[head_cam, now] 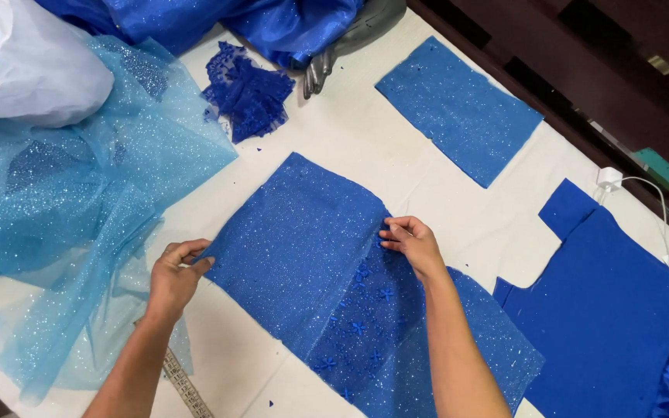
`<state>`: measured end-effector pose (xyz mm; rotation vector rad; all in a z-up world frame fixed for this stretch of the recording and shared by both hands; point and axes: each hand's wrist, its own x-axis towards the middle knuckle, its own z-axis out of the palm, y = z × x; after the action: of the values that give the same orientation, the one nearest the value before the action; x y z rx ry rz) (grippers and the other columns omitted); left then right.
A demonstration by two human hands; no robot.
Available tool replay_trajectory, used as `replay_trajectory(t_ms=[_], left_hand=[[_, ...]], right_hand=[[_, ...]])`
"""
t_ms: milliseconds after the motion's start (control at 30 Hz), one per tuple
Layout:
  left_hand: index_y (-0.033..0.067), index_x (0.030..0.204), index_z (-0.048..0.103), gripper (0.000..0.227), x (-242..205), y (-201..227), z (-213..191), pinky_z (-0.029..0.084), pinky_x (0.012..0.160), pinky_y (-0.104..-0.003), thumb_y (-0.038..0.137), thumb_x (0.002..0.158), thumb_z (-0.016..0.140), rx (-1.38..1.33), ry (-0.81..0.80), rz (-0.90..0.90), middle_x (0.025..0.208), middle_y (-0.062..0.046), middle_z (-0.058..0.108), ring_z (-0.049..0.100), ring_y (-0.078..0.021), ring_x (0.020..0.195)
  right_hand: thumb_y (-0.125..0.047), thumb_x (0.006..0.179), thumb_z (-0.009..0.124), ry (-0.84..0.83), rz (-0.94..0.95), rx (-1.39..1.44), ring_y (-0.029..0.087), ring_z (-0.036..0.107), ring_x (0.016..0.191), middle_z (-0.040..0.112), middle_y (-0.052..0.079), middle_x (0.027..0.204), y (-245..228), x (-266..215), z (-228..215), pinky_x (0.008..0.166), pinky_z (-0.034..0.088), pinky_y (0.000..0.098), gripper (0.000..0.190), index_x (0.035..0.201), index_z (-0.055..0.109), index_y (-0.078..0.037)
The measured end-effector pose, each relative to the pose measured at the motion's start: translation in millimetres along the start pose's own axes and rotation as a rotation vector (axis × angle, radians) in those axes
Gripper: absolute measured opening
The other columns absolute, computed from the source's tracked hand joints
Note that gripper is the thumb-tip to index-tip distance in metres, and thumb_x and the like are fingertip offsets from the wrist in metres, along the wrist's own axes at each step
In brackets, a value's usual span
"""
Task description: Measuring a blue glittery fabric piece with a tape measure and securing it with pins on a work table.
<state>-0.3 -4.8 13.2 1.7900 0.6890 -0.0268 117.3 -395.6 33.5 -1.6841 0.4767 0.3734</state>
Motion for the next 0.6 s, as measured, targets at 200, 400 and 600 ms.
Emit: replay_trajectory(t_ms=[200,400,600], left_hand=[[0.0093,0.108,0.077,0.030,4.0,-9.9,5.7,0.044,0.085,-0.030,-0.004,0.081,0.076,0.022,0.021,0.055,0.098,-0.010,0.062,0.053,-0.0165,0.090],[0.0157,0.103,0.079,0.027,2.0,-21.9,10.6,0.044,0.086,-0.030,0.002,0.080,0.079,0.083,0.075,0.131,0.097,-0.006,0.065,0.059,-0.0170,0.087],[0.0190,0.091,0.079,0.017,-22.9,0.1,15.1,0.047,0.094,-0.036,0.008,0.079,0.082,0.273,0.181,0.349,0.101,-0.003,0.065,0.062,-0.0235,0.097]], right_hand=[[-0.001,0.097,0.058,0.016,-0.054,0.092,0.034,0.070,0.102,0.065,0.025,0.120,1.2,-6.0,-3.6,0.083,0.062,0.0385,0.020,0.114,0.064,0.007],[-0.002,0.096,0.060,0.064,-0.128,0.136,0.033,0.071,0.097,0.068,0.024,0.110,5.4,-33.0,8.4,0.082,0.063,0.0390,0.020,0.114,0.065,0.005],[0.002,0.093,0.062,0.029,-0.175,0.125,0.032,0.073,0.082,0.071,0.028,0.096,17.7,-72.2,64.0,0.068,0.066,0.0380,0.022,0.113,0.068,0.006]])
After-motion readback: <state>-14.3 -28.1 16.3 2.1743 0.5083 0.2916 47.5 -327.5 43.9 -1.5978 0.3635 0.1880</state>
